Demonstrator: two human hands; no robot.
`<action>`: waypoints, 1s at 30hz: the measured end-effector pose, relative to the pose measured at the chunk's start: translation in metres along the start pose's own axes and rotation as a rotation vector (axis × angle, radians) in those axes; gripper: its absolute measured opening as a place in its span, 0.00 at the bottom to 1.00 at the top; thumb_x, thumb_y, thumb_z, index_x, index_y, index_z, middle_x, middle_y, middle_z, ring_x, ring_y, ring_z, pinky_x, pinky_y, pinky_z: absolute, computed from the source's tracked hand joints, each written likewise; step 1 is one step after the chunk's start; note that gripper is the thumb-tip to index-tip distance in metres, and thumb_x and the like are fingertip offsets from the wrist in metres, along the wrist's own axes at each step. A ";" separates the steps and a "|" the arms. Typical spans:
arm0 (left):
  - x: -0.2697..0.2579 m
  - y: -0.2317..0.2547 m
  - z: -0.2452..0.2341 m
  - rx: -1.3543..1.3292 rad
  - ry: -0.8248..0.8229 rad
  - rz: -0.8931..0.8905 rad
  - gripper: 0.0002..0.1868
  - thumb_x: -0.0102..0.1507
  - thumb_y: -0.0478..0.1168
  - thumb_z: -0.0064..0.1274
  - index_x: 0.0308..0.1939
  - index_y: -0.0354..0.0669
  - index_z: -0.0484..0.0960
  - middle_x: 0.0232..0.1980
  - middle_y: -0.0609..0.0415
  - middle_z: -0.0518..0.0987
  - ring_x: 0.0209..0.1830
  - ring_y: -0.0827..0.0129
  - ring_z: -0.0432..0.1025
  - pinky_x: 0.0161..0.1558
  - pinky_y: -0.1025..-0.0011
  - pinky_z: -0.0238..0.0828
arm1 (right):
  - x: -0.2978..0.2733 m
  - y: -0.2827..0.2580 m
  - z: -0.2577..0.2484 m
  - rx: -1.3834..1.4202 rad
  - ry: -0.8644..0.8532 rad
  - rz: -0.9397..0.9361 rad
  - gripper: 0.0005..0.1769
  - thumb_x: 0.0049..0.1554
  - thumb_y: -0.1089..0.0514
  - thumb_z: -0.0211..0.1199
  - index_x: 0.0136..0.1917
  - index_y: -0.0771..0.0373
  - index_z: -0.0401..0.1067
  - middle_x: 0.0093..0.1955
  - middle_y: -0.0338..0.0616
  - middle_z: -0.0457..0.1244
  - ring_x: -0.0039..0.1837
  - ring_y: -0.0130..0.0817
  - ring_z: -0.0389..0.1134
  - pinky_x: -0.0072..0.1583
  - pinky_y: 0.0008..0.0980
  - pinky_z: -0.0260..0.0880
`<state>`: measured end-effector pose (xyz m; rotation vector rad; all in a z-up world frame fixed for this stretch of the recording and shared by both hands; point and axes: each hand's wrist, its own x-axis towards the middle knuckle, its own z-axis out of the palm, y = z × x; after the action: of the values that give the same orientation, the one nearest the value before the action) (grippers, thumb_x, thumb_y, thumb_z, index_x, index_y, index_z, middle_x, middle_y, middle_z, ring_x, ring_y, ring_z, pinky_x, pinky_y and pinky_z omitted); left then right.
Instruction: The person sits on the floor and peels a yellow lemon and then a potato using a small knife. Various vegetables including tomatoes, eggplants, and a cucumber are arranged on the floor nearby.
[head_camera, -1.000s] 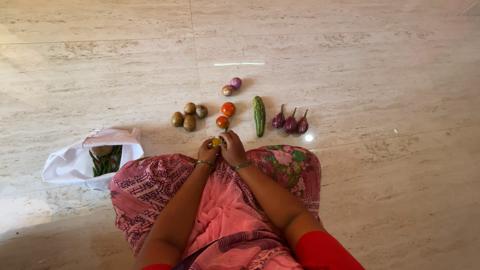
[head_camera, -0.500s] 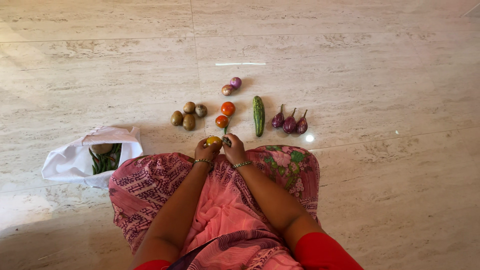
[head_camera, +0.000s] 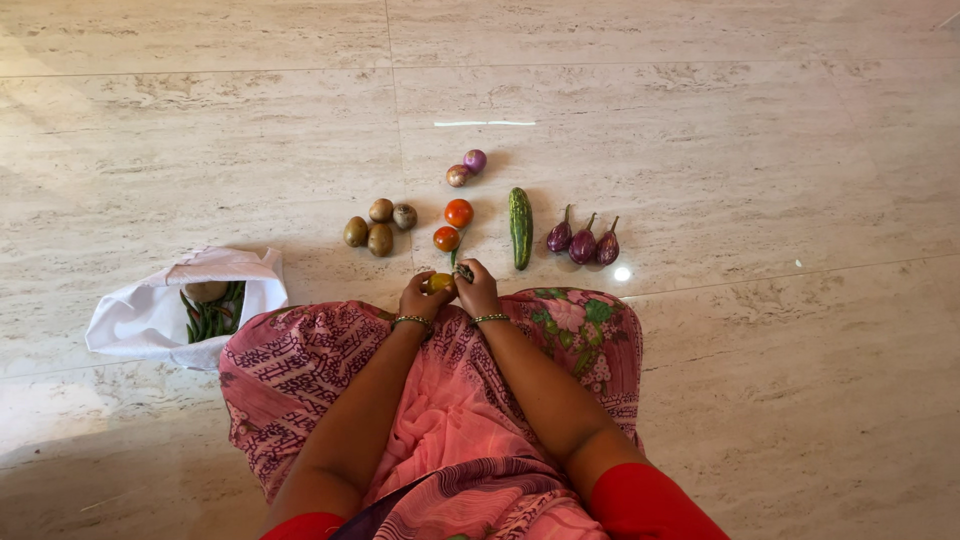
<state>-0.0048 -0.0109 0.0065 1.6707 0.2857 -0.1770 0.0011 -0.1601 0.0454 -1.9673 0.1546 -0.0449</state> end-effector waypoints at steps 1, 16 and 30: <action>0.001 0.001 0.001 -0.009 0.011 -0.001 0.35 0.55 0.43 0.69 0.64 0.40 0.76 0.50 0.44 0.82 0.44 0.62 0.80 0.41 0.68 0.81 | 0.006 0.006 0.000 0.178 -0.088 0.099 0.18 0.60 0.58 0.64 0.62 0.64 0.71 0.54 0.50 0.69 0.53 0.38 0.73 0.53 0.35 0.75; 0.024 0.002 0.010 -0.332 -0.154 0.095 0.47 0.57 0.24 0.52 0.78 0.49 0.52 0.57 0.47 0.72 0.53 0.62 0.75 0.48 0.67 0.80 | 0.032 -0.001 -0.015 0.618 -0.250 0.422 0.31 0.49 0.56 0.75 0.64 0.58 0.67 0.57 0.48 0.67 0.48 0.37 0.73 0.47 0.37 0.80; 0.033 -0.005 0.001 -0.501 0.038 -0.233 0.25 0.62 0.30 0.54 0.64 0.34 0.70 0.45 0.49 0.79 0.35 0.67 0.77 0.36 0.70 0.81 | 0.099 0.023 -0.033 0.039 0.269 0.180 0.33 0.40 0.50 0.80 0.56 0.60 0.72 0.50 0.49 0.69 0.45 0.36 0.72 0.45 0.35 0.74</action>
<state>0.0253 -0.0088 -0.0073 1.1435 0.5093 -0.2271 0.0934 -0.2115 0.0334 -1.8950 0.5026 -0.1934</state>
